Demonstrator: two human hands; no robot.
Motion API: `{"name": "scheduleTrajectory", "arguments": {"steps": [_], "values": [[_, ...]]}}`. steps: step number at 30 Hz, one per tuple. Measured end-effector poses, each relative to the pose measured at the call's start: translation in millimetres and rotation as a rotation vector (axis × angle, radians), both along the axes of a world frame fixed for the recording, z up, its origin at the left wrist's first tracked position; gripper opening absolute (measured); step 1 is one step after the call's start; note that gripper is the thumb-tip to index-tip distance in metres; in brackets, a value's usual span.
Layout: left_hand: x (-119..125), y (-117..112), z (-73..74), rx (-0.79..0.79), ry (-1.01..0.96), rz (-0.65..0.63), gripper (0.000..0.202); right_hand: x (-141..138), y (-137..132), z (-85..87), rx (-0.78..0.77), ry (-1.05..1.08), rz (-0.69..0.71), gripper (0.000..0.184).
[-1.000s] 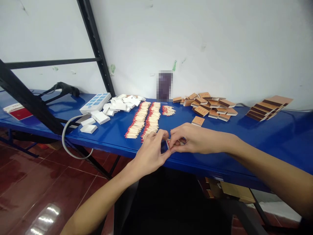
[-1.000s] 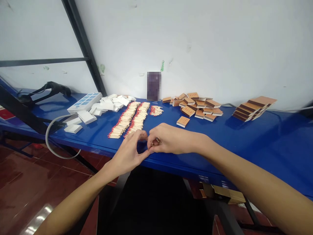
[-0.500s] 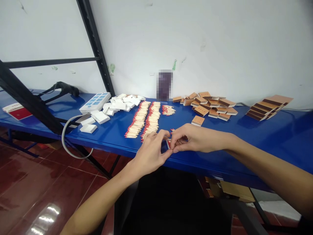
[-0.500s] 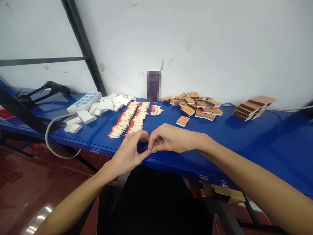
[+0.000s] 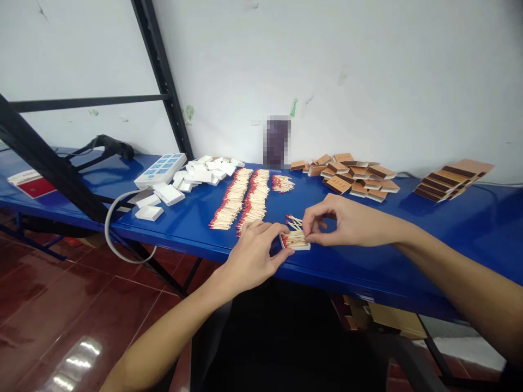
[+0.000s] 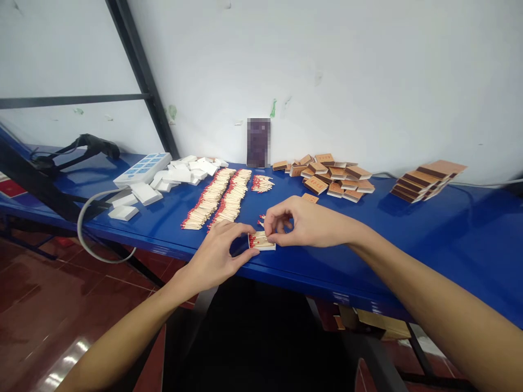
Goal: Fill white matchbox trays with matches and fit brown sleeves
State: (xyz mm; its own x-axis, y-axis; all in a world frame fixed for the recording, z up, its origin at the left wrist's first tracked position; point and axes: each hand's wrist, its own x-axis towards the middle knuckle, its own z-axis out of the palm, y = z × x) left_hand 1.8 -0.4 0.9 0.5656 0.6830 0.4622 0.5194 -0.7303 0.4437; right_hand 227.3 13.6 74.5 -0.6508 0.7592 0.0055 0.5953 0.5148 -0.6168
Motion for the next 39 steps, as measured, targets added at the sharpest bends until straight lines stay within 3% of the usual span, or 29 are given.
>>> {"name": "scheduleTrajectory", "arguments": {"steps": [12, 18, 25, 31, 39], "values": [[-0.6, 1.3, -1.1, 0.061, 0.048, -0.023, 0.024, 7.9, 8.1, -11.1, 0.152, -0.146, -0.048, 0.029], [-2.8, 1.2, -0.2, 0.060, 0.036, -0.061, 0.024, 8.3, 8.3, -14.6, 0.074, -0.140, -0.053, 0.039], [-2.5, -0.9, 1.5, 0.044, 0.029, -0.071, 0.012, -0.2, 2.4, -13.4, 0.049, -0.139, -0.042, 0.031], [-0.8, 1.6, -1.9, 0.054, 0.010, -0.049, 0.017, -2.9, 0.7, -15.5, 0.135, -0.137, -0.071, 0.029], [-0.6, 1.8, -2.2, 0.046, 0.009, -0.037, 0.024, -0.7, 2.8, -11.3, -0.095, -0.086, -0.082, 0.032]]}}
